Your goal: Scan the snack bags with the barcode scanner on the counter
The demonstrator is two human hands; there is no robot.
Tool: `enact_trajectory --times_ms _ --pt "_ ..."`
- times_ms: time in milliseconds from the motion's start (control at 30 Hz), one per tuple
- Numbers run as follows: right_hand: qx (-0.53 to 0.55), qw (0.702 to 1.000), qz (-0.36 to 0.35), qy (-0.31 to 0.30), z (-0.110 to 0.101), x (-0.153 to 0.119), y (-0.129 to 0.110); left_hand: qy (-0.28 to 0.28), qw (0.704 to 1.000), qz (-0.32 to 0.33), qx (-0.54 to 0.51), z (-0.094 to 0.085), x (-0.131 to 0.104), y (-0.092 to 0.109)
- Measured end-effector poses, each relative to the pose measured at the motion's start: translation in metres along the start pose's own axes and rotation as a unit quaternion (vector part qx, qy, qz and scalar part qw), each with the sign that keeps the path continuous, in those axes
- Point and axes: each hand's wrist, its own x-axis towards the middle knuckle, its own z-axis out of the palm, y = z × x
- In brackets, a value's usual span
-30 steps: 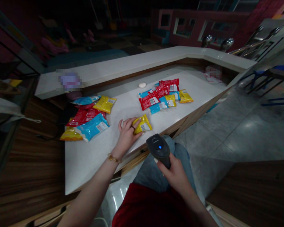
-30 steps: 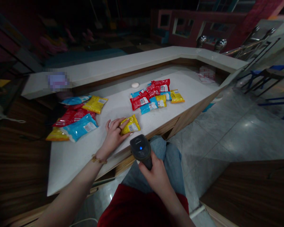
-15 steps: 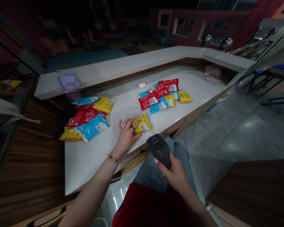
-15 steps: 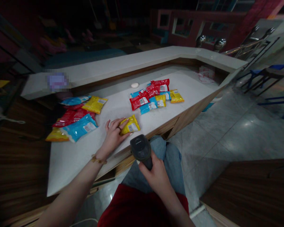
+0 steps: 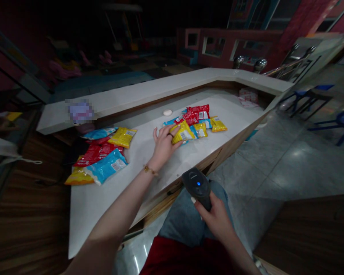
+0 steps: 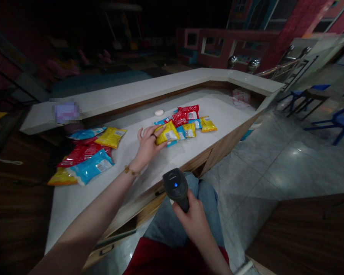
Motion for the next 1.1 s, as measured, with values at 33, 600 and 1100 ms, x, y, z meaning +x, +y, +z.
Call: enact_trajectory --times_ms 33,600,1100 --pt "0.001 1.000 0.000 0.003 -0.001 0.000 0.001 0.009 1.000 0.000 0.004 0.003 0.020 0.006" --pt "-0.005 1.000 0.018 -0.016 0.000 0.000 0.005 -0.047 0.990 -0.123 0.051 -0.022 -0.088 -0.026" --pt "-0.008 1.000 0.010 -0.021 0.003 -0.007 -0.001 -0.010 0.950 -0.267 0.165 -0.116 -0.189 -0.116"
